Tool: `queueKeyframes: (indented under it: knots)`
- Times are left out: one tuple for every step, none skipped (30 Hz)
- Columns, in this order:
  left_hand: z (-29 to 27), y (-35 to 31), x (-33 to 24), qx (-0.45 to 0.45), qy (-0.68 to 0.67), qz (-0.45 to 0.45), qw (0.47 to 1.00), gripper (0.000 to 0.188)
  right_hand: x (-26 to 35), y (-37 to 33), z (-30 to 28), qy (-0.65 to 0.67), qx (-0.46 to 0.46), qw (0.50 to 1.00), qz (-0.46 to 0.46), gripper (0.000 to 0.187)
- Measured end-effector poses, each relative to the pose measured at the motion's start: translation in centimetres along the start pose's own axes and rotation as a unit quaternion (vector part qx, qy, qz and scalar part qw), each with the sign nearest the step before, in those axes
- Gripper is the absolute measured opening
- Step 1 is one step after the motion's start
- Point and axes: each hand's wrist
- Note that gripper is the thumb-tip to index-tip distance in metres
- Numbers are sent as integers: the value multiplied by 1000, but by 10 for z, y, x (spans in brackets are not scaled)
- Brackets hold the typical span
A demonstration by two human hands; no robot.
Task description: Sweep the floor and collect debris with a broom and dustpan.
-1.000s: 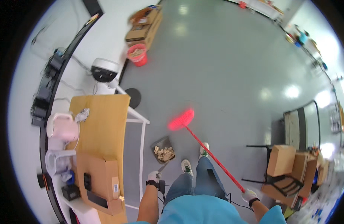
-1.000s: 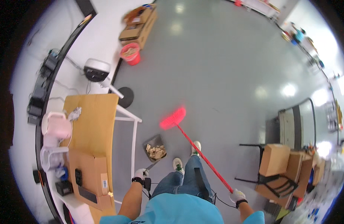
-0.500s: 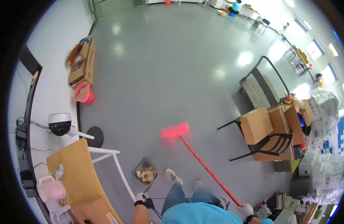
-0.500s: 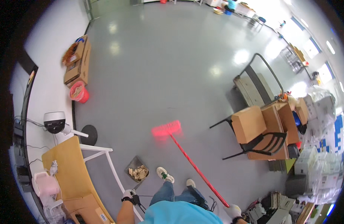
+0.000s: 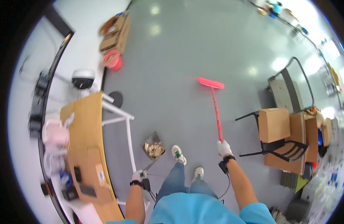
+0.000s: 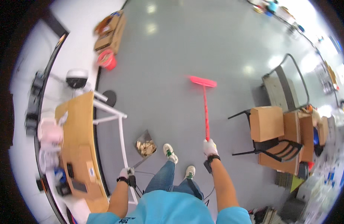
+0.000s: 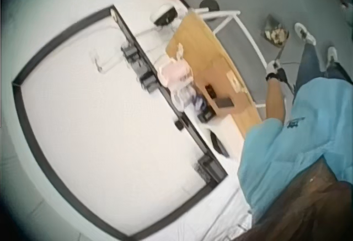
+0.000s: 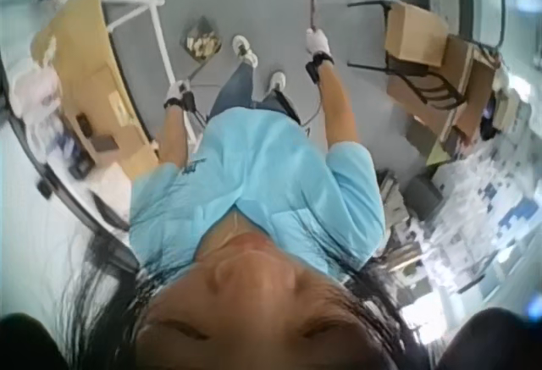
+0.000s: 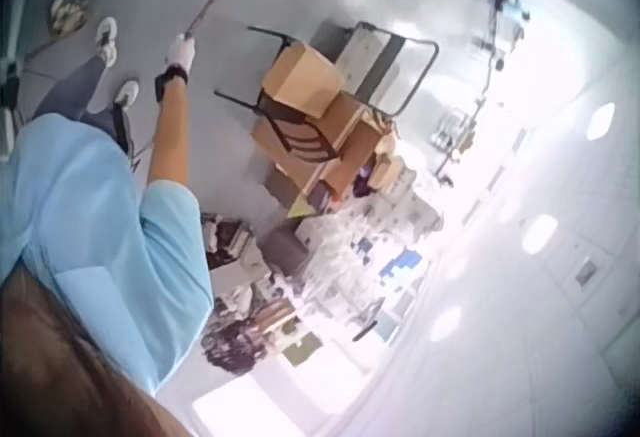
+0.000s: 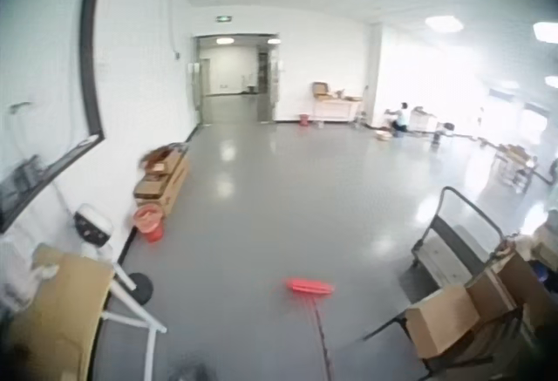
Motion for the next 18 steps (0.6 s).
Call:
queueKeyframes:
  knots:
    - [-9,8,-17,14,-7,-7,1000,21,-23,-3,22,40,20,999,7,39]
    - [-57,26,-45,32,-6,-4,999,22,-8,-52,33,39,73,997,10,37]
    - [-24,25,-26,36,57,22,997,21,-75,-39,51,-25,6,1000,-11,34]
    - [-24,24,-28,-6,-22,-17,1000,21,-102,-57,64,-84,14,996,6,36]
    - [-7,14,-20,-18,-64,-26,997,21,-143,-73,72,-145,22,989,0,38]
    - [-16,8,-15,-40,-81,-3,996,20,-169,-109,77,-180,45,983,9,37]
    - [-42,7,-10,-52,-103,5,993,20,-189,-151,76,-211,97,972,37,40]
    - [-79,9,-4,-34,-78,21,996,19,-209,-192,72,-171,163,970,52,39]
    - [-107,13,3,-11,-47,34,998,19,-235,-215,71,-182,186,965,43,38]
    - [-131,14,7,12,-15,45,999,19,-256,-231,75,-204,198,959,28,37]
    - [-130,8,14,-23,-78,16,997,18,-275,-244,74,-217,204,954,24,37]
    - [-135,1,21,-26,-91,19,995,18,-287,-250,72,-224,205,953,17,36]
    - [-139,-3,25,-60,-91,33,993,18,-296,-250,69,-233,207,950,9,36]
    - [-147,-6,27,-96,-91,47,990,17,-303,-248,67,-240,209,948,2,35]
    - [-168,-4,32,-96,-66,54,992,15,-306,-246,65,-249,210,945,-9,34]
    - [-187,-4,35,-98,-77,62,990,15,-310,-244,62,-256,210,943,-20,34]
    - [-207,-5,39,-70,185,144,970,15,-312,-240,60,-263,210,941,-29,33]
    - [-236,0,47,-43,432,210,876,15,-309,-234,58,-274,209,938,-44,32]
Point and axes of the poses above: each hand's wrist, its own y-axis towards the middle knuckle, its own z-axis out of the palm, x = y × z, and after that the axes turned 12 degrees about -y, right-handed
